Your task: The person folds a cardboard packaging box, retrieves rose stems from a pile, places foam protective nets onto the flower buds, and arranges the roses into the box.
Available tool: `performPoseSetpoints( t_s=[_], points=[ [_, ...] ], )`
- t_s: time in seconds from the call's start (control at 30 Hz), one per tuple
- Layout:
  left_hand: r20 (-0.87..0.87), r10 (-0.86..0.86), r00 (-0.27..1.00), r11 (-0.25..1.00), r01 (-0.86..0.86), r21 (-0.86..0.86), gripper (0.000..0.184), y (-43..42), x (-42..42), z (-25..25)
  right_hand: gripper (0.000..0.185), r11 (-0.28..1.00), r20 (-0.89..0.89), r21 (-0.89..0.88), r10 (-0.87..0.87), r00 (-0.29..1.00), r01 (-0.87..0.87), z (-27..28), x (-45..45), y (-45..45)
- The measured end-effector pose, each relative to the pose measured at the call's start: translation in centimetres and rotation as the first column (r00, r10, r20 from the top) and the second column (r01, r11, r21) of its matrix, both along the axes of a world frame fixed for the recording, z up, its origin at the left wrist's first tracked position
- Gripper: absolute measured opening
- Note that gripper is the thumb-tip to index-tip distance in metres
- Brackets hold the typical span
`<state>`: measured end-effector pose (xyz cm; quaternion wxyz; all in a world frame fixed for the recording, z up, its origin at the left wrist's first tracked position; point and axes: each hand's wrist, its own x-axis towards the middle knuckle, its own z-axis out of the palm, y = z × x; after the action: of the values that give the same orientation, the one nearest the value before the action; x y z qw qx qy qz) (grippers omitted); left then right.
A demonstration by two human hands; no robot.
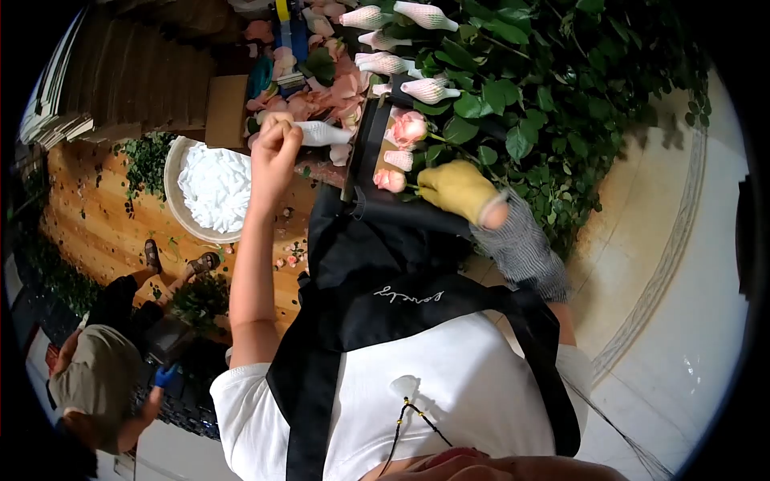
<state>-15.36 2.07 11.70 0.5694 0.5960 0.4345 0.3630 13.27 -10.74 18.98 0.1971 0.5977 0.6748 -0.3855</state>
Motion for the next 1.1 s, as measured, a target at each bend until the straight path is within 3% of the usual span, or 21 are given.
performPoseSetpoints(
  t_s=[0.07,0.13,0.2,0.23,0.27,0.33,0.37,0.43,0.5,0.6,0.63,0.67,0.7,0.73,0.8,0.87,0.9,0.97,1.0,1.07,1.1],
  points=[
    [-0.063,-0.09,0.994,0.988,0.097,0.118,0.019,-0.5,0.3,1.1,0.025,0.954,-0.378,0.256,-0.051,0.925,0.157,1.4,1.1,-1.0],
    [-0.022,-0.246,0.969,0.942,0.234,-0.239,0.014,-1.6,1.5,0.3,0.024,0.869,-0.612,0.072,-0.35,0.709,0.49,4.3,-0.9,0.4],
    [-0.091,-0.437,0.895,0.867,0.393,-0.308,0.026,-2.2,4.2,-0.8,0.021,0.857,-0.159,0.466,-0.164,0.974,0.221,2.1,-1.0,-0.2],
    [-0.287,-0.561,0.777,0.826,0.551,-0.121,0.04,-2.1,5.7,-0.4,0.025,0.924,0.174,0.378,-0.123,0.977,0.049,0.1,-1.3,-0.1],
    [-0.485,-0.618,0.619,0.747,0.655,-0.117,0.041,-2.0,7.1,0.0,0.025,0.925,0.18,0.376,-0.118,0.977,0.043,-1.0,-1.3,-0.2],
    [-0.596,-0.553,0.582,0.758,0.648,-0.07,0.035,-2.6,8.8,1.2,0.029,0.939,0.199,0.34,-0.124,0.972,0.05,-2.0,-1.3,0.6],
    [-0.594,-0.551,0.586,0.763,0.643,-0.074,0.035,-3.1,8.7,0.8,0.03,0.934,0.146,0.353,-0.119,0.982,0.06,-1.7,-1.1,0.8],
    [-0.565,-0.379,0.733,0.804,0.563,0.191,0.024,-3.8,9.3,-0.1,0.03,0.934,0.071,0.345,-0.131,0.989,0.099,-1.1,-0.6,0.7],
    [-0.527,-0.369,0.765,0.804,0.547,0.232,0.022,-4.2,9.3,-0.4,0.031,0.927,-0.077,0.342,-0.133,0.988,0.151,-0.3,-0.2,0.8],
    [-0.456,-0.405,0.793,0.733,0.579,0.357,0.018,-4.0,8.4,-0.1,0.029,0.888,-0.061,0.417,-0.184,0.981,0.192,1.1,-0.7,0.9],
    [-0.15,-0.557,0.817,0.824,0.566,0.018,0.018,-3.9,8.3,-0.1,0.025,0.922,0.066,0.378,-0.115,0.991,0.082,-0.1,-0.2,0.6],
    [0.194,-0.553,0.81,0.744,0.585,-0.323,0.018,-3.7,8.1,-0.1,0.025,0.922,0.07,0.379,-0.118,0.991,0.083,-1.2,0.0,0.5],
    [0.128,-0.544,0.829,0.758,0.551,-0.348,0.022,-2.9,7.6,0.9,0.025,0.942,0.124,0.329,-0.104,0.987,0.058,-2.2,-0.1,0.5],
    [0.244,-0.418,0.875,0.789,0.482,-0.381,0.022,-3.4,7.4,-0.6,0.024,0.961,0.175,0.274,-0.083,0.981,0.033,-2.8,0.0,0.5],
    [0.208,-0.188,0.96,0.742,0.277,-0.61,0.021,-3.9,5.7,-2.4,0.025,0.968,0.165,0.252,-0.061,0.984,0.018,-3.5,0.6,0.4],
    [0.206,0.449,0.87,0.487,-0.045,-0.872,0.02,-3.3,3.4,-1.4,0.024,0.956,0.14,0.29,-0.093,0.986,0.049,-3.7,0.9,-0.4],
    [0.196,0.358,0.913,0.652,-0.094,-0.752,0.02,-2.6,1.9,-1.7,0.024,0.957,0.146,0.286,-0.097,0.985,0.052,-2.9,1.1,-0.9],
    [0.085,0.111,0.99,0.906,-0.066,-0.419,0.019,-1.6,0.3,-1.5,0.025,0.851,-0.28,0.43,-0.192,0.941,0.302,-0.9,1.3,-0.7],
    [0.019,0.004,1.0,0.998,-0.003,-0.065,0.016,-1.3,1.0,-1.8,0.025,0.856,-0.284,0.426,-0.18,0.942,0.293,-0.2,1.0,-0.1],
    [0.004,-0.294,0.956,0.92,0.284,-0.272,0.013,-1.5,1.9,-1.8,0.024,0.785,-0.043,0.603,-0.146,0.988,0.142,0.7,-0.1,0.5],
    [-0.087,-0.41,0.908,0.882,0.371,-0.29,0.018,-1.5,3.1,-2.3,0.025,0.898,0.229,0.439,-0.141,0.963,0.027,0.0,-0.7,0.9]
  ],
)
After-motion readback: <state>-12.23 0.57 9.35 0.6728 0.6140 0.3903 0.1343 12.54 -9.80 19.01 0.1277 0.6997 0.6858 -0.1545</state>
